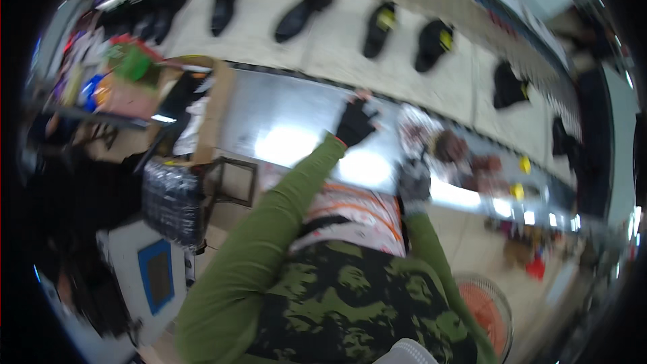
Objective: Apply polish and buff a black boot using a brush at a manufacturing workstation.
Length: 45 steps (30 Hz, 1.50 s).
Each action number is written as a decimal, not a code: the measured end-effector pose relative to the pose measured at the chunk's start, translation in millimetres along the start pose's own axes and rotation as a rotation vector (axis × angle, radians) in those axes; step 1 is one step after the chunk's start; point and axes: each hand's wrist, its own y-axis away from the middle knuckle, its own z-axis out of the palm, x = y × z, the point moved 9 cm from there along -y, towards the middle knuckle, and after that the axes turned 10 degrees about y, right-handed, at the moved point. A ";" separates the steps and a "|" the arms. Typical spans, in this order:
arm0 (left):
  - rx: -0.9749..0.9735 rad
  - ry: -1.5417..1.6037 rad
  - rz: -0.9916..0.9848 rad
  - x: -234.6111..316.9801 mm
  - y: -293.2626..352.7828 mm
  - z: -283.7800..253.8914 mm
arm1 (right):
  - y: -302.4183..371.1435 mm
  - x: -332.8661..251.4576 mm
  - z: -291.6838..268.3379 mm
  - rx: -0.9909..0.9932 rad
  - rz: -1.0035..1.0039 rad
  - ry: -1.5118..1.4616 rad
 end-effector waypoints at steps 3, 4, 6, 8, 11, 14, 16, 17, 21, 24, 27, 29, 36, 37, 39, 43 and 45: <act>-0.027 0.000 -0.055 1.3 11.0 10.0 | 6.7 2.7 6.8 -0.093 0.037 -0.396; -0.193 0.086 -0.236 -4.9 13.5 26.0 | 13.4 -5.9 -9.3 0.162 -0.116 0.094; -0.189 0.054 -0.262 -8.2 20.4 23.4 | 38.8 -50.3 35.2 0.179 -0.101 0.441; -0.039 -0.037 -0.103 7.9 11.8 8.7 | 42.1 -48.9 16.6 0.285 -0.041 0.623; -0.118 -0.045 -0.176 8.2 6.8 5.7 | 36.2 -55.8 16.2 0.332 -0.081 0.902; -0.124 -0.086 -0.180 10.1 -0.9 -4.9 | 11.3 -29.5 -18.4 0.345 -0.212 1.094; -0.047 -0.124 -0.117 10.0 2.1 -8.1 | 8.2 -30.6 -14.1 0.359 -0.215 1.105; -0.076 -0.122 -0.137 6.2 3.0 -4.3 | 13.1 -30.9 -8.3 0.347 -0.107 0.963; -0.015 -0.111 -0.104 10.0 5.4 -0.2 | 22.1 -40.4 -2.0 0.372 -0.051 0.900; 0.020 -0.165 -0.071 6.7 11.8 6.4 | 20.9 -34.5 -9.5 0.360 0.033 1.001; -0.034 -0.140 -0.137 0.5 17.5 7.1 | 30.0 -42.8 -0.1 0.410 0.038 0.983; -0.068 -0.146 -0.141 -2.8 18.6 10.7 | 33.7 -44.8 15.5 0.308 -0.070 0.734; -0.012 -0.159 -0.097 6.1 10.9 -17.4 | 36.1 -66.1 41.4 0.302 -0.037 0.750; -0.023 -0.153 -0.104 6.8 7.5 -19.5 | 34.5 -65.4 41.5 0.319 -0.012 0.752; -0.044 -0.145 -0.112 11.9 2.2 -21.0 | 36.1 -67.2 39.3 0.345 0.020 0.755; -0.018 -0.155 -0.111 10.8 5.1 -26.5 | 39.8 -73.1 41.3 0.362 0.028 0.842; 0.024 -0.159 -0.089 8.5 8.2 -22.8 | 31.6 -56.6 31.7 0.353 0.043 0.760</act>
